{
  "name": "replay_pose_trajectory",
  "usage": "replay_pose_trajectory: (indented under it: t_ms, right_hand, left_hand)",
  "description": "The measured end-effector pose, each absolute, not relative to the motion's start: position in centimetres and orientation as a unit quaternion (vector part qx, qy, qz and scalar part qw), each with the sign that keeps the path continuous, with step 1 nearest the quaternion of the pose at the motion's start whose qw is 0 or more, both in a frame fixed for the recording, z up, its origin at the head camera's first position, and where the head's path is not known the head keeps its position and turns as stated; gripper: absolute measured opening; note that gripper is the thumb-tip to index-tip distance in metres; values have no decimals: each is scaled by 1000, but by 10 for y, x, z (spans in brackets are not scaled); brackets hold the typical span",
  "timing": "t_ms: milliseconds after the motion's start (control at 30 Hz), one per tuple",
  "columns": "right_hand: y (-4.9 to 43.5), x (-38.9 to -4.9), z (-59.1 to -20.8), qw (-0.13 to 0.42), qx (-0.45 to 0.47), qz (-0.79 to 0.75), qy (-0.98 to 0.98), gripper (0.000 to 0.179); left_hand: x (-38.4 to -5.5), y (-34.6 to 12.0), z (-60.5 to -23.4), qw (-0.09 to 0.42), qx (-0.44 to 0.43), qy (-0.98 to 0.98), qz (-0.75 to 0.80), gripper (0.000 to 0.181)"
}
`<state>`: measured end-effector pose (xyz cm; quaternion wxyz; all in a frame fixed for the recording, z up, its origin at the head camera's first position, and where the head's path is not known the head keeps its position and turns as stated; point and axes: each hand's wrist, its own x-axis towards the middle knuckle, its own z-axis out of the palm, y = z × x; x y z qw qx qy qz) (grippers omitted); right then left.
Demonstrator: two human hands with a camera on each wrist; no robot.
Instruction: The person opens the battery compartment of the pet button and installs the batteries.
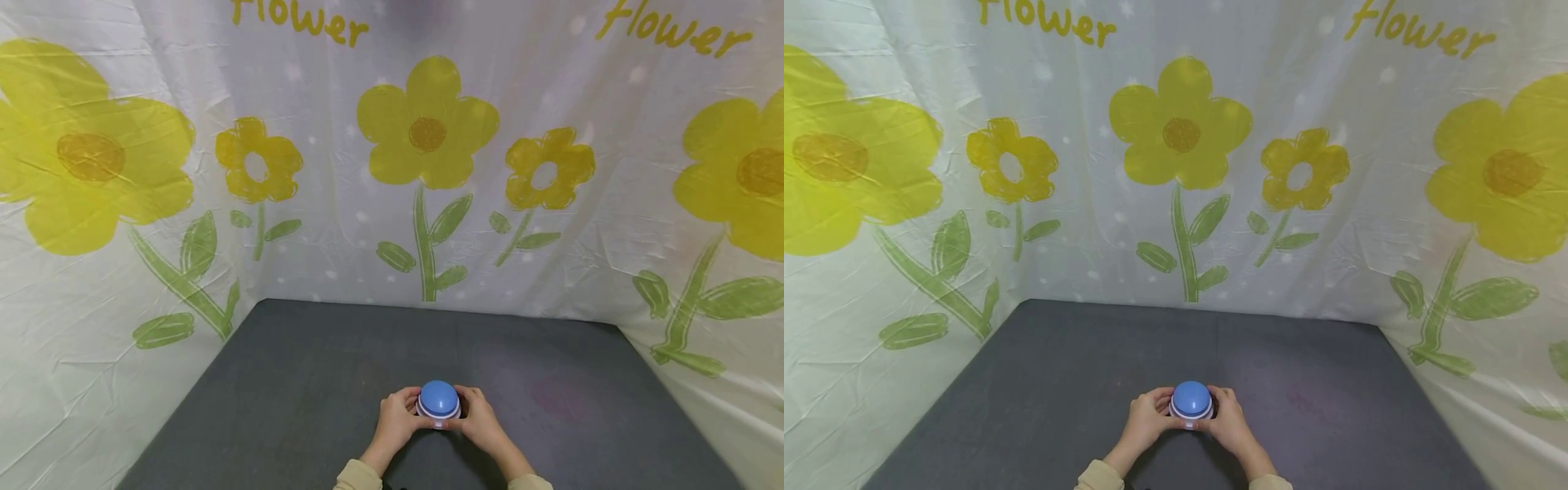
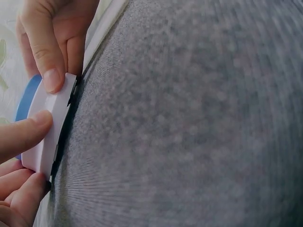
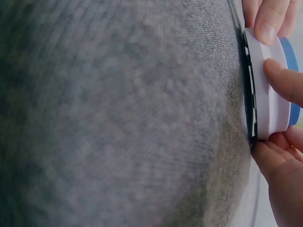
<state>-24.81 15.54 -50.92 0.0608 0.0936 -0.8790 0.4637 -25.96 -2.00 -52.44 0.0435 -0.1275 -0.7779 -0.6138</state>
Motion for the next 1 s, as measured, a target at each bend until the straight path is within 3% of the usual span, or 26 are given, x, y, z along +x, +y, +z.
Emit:
replay_pose_trajectory:
  t_ms: [833,1000]
  right_hand:
    - [159,-244,-507,44,125,454,-881,74]
    - [167,-239,-501,52,116,460,-879,72]
  left_hand:
    - [-256,-25,-521,52,-137,-829,-539,53]
    - [-259,-39,-517,52,-140,-857,-493,45]
